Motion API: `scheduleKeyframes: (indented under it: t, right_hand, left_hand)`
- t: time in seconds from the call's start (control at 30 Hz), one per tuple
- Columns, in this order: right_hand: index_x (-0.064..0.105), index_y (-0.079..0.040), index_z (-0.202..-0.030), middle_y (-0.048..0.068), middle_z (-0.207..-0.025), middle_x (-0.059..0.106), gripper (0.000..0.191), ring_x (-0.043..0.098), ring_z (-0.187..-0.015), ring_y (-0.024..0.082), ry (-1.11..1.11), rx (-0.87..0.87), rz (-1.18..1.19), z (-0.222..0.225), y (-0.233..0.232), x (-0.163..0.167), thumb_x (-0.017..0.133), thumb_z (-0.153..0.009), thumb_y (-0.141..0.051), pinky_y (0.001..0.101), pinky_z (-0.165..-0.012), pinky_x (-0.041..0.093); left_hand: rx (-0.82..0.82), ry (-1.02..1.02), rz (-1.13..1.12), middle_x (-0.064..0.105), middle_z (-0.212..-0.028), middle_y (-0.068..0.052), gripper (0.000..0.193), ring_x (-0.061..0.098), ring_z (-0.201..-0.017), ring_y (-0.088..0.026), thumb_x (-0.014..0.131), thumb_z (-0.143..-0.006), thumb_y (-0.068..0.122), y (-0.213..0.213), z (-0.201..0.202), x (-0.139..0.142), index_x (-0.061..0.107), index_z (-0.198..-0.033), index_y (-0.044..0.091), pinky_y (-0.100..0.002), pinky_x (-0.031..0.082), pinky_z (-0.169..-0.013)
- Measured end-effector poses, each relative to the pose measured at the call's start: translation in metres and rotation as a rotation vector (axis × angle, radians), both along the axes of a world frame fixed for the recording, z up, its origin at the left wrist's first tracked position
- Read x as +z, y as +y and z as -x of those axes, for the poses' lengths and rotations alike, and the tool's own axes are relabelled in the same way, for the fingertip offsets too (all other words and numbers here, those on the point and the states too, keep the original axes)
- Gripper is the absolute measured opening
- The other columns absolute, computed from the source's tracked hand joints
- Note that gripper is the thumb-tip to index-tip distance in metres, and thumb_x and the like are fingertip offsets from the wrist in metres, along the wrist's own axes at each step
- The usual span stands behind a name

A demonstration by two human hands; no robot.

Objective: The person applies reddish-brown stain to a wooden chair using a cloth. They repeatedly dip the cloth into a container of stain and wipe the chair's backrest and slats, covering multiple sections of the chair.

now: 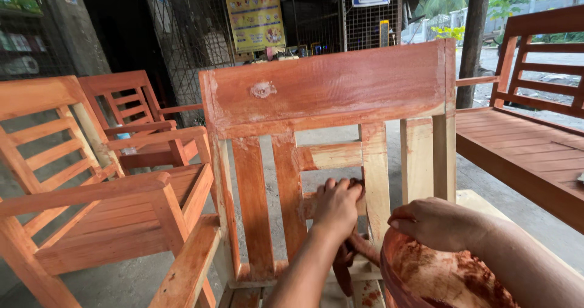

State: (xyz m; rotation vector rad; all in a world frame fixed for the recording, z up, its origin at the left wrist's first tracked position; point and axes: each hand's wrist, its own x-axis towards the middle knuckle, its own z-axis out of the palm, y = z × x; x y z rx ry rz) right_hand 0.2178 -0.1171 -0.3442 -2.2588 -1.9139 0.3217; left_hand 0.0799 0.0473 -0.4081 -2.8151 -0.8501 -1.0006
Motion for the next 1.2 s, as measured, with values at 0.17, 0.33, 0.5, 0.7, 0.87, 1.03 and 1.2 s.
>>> scheduleKeyframes:
  t: [0.17,0.33,0.5,0.7,0.87,1.03,1.2]
  right_hand:
    - [0.069,-0.019,-0.126,0.007,-0.117,0.077,0.044,0.07,-0.115,0.025,0.014,-0.004,0.011,-0.001,0.001,0.001,0.047,-0.1,-0.047,0.0394,-0.104,0.052]
    - [0.064,-0.021,-0.134,0.003,-0.121,0.076,0.048,0.07,-0.119,0.02,0.042,-0.036,0.096,-0.003,0.004,0.002,0.04,-0.101,-0.047,0.0372,-0.109,0.052]
    - [0.063,-0.018,-0.135,0.005,-0.124,0.074,0.05,0.069,-0.12,0.021,0.022,-0.01,0.093,-0.004,0.006,0.001,0.04,-0.101,-0.046,0.0372,-0.111,0.051]
    - [0.064,-0.018,-0.132,0.006,-0.121,0.075,0.048,0.069,-0.118,0.021,-0.01,0.006,0.07,-0.002,0.005,0.0,0.042,-0.1,-0.046,0.0384,-0.11,0.051]
    - [0.072,-0.015,-0.121,0.011,-0.111,0.078,0.045,0.073,-0.109,0.027,-0.015,0.008,0.049,0.0,-0.001,0.004,0.048,-0.102,-0.047,0.0417,-0.103,0.054]
    - [0.07,-0.019,-0.124,0.005,-0.116,0.077,0.043,0.071,-0.114,0.023,0.049,-0.024,0.035,-0.001,-0.002,0.007,0.048,-0.101,-0.049,0.0393,-0.106,0.052]
    - [0.071,-0.017,-0.125,0.006,-0.117,0.077,0.046,0.071,-0.114,0.025,0.033,-0.027,0.029,-0.004,0.001,0.005,0.05,-0.101,-0.05,0.0395,-0.105,0.053]
  left_hand:
    - [-0.078,-0.224,0.032,0.06,-0.133,-0.017,0.046,0.049,-0.126,-0.037,0.045,-0.086,-0.007,0.007,0.014,-0.01,0.07,-0.123,0.005,-0.049,0.043,-0.107]
    - [0.169,-0.747,-0.331,0.06,-0.125,-0.012,0.034,0.052,-0.126,-0.031,0.052,-0.085,-0.006,0.019,0.042,0.006,0.064,-0.115,0.006,-0.05,0.042,-0.112]
    - [0.42,-0.798,-0.252,0.051,-0.131,-0.017,0.033,0.043,-0.125,-0.035,0.059,-0.087,-0.001,0.037,0.023,0.026,0.057,-0.119,0.006,-0.058,0.04,-0.105]
    - [-0.025,-0.458,-0.155,0.055,-0.132,-0.016,0.026,0.049,-0.124,-0.033,0.057,-0.092,-0.001,0.01,-0.051,0.03,0.061,-0.117,0.007,-0.053,0.042,-0.111]
    - [-0.169,-0.233,-0.359,0.06,-0.131,-0.013,0.027,0.051,-0.13,-0.031,0.054,-0.091,-0.004,-0.003,-0.078,0.039,0.072,-0.105,0.011,-0.051,0.039,-0.114]
    - [-0.002,-0.211,-0.341,0.061,-0.124,-0.008,0.021,0.056,-0.119,-0.029,0.058,-0.099,0.004,0.018,-0.031,0.046,0.075,-0.107,0.014,-0.047,0.044,-0.111]
    - [0.13,-0.485,-0.28,0.059,-0.118,-0.006,0.022,0.054,-0.114,-0.031,0.069,-0.084,-0.001,0.033,0.038,0.05,0.072,-0.099,0.014,-0.045,0.048,-0.103]
